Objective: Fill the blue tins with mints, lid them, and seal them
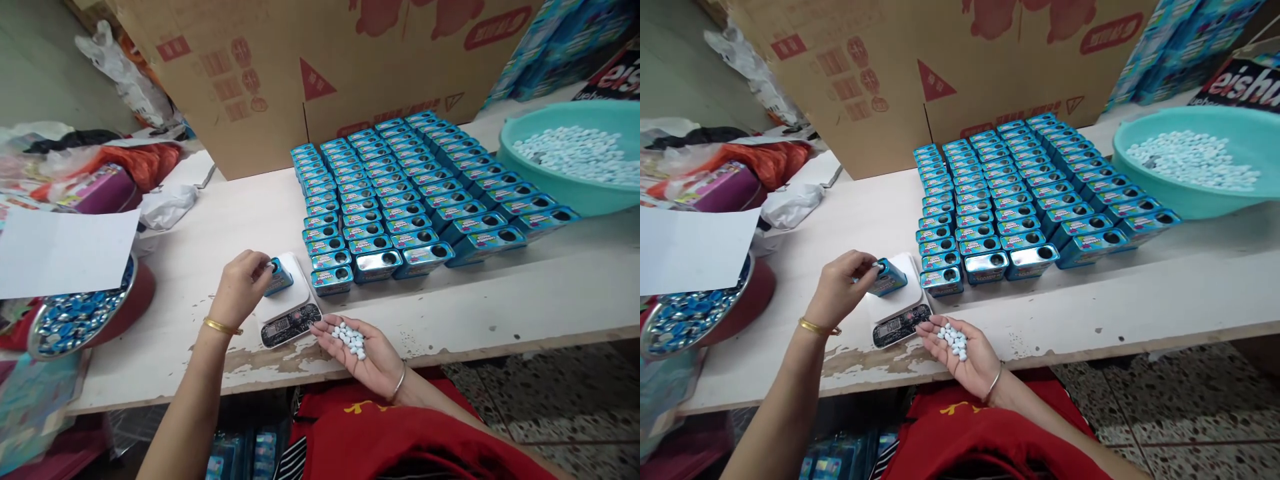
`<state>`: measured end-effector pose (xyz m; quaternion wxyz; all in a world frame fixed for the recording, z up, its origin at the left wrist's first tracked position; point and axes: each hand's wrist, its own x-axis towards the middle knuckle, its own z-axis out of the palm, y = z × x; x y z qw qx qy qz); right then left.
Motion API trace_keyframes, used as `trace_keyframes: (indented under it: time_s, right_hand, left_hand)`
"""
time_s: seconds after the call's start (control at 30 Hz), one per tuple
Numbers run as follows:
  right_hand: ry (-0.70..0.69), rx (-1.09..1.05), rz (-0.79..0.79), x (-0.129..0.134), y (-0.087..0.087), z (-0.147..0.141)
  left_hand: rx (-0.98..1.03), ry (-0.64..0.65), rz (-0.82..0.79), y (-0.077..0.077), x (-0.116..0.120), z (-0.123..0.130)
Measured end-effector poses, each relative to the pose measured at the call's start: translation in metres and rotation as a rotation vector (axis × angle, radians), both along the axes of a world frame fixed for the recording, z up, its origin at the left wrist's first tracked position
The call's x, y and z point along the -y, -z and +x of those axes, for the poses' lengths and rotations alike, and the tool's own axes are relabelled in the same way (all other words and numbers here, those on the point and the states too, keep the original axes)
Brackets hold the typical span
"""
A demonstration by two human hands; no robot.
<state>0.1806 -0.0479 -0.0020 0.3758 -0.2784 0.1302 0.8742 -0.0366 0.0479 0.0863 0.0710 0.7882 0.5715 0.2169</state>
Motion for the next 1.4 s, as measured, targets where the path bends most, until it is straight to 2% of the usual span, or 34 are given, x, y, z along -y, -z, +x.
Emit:
trace_keyframes:
  time_s: [0.1, 0.2, 0.27, 0.33, 0.4, 0.5, 0.6, 0.67, 0.93, 1.2, 1.33, 1.4]
  right_hand:
    - [-0.004, 0.017, -0.002, -0.001, 0.001, 0.001]
    - [-0.008, 0.023, -0.005, -0.001, 0.001, 0.003]
    - [-0.011, 0.009, 0.001, 0.000, 0.001, 0.005]
    - [-0.019, -0.005, 0.010, 0.003, 0.004, 0.009]
    - [-0.025, -0.013, 0.015, 0.009, 0.009, 0.013]
    - [-0.024, -0.032, 0.015, 0.020, 0.021, 0.020]
    - [-0.055, -0.050, 0.017, 0.028, 0.029, 0.025]
    - [-0.067, -0.046, 0.031, 0.031, 0.031, 0.026]
    - [-0.052, -0.055, 0.084, 0.036, 0.023, 0.025]
    - [-0.024, -0.046, 0.130, 0.035, 0.020, 0.025]
    - [0.016, -0.042, 0.090, 0.027, 0.011, 0.021]
    - [0.029, -0.043, 0.075, 0.023, 0.004, 0.017]
  left_hand:
    - [-0.078, 0.041, -0.037, -0.005, 0.001, -0.001]
    - [-0.022, 0.063, -0.016, -0.014, 0.008, -0.002]
    - [0.047, 0.050, 0.049, -0.019, 0.019, 0.004]
    - [0.122, 0.064, 0.068, -0.016, 0.038, 0.019]
    - [0.184, 0.157, -0.024, -0.003, 0.064, 0.041]
    - [0.167, 0.365, -0.261, 0.032, 0.103, 0.082]
    - [0.047, 0.387, -0.275, 0.064, 0.129, 0.112]
    - [0.001, 0.356, -0.255, 0.075, 0.137, 0.121]
    - [0.002, 0.370, -0.195, 0.075, 0.145, 0.120]
    - [0.129, 0.367, -0.165, 0.073, 0.144, 0.117]
    - [0.201, 0.405, -0.072, 0.059, 0.127, 0.102]
    - [0.255, 0.350, 0.033, 0.044, 0.107, 0.086]
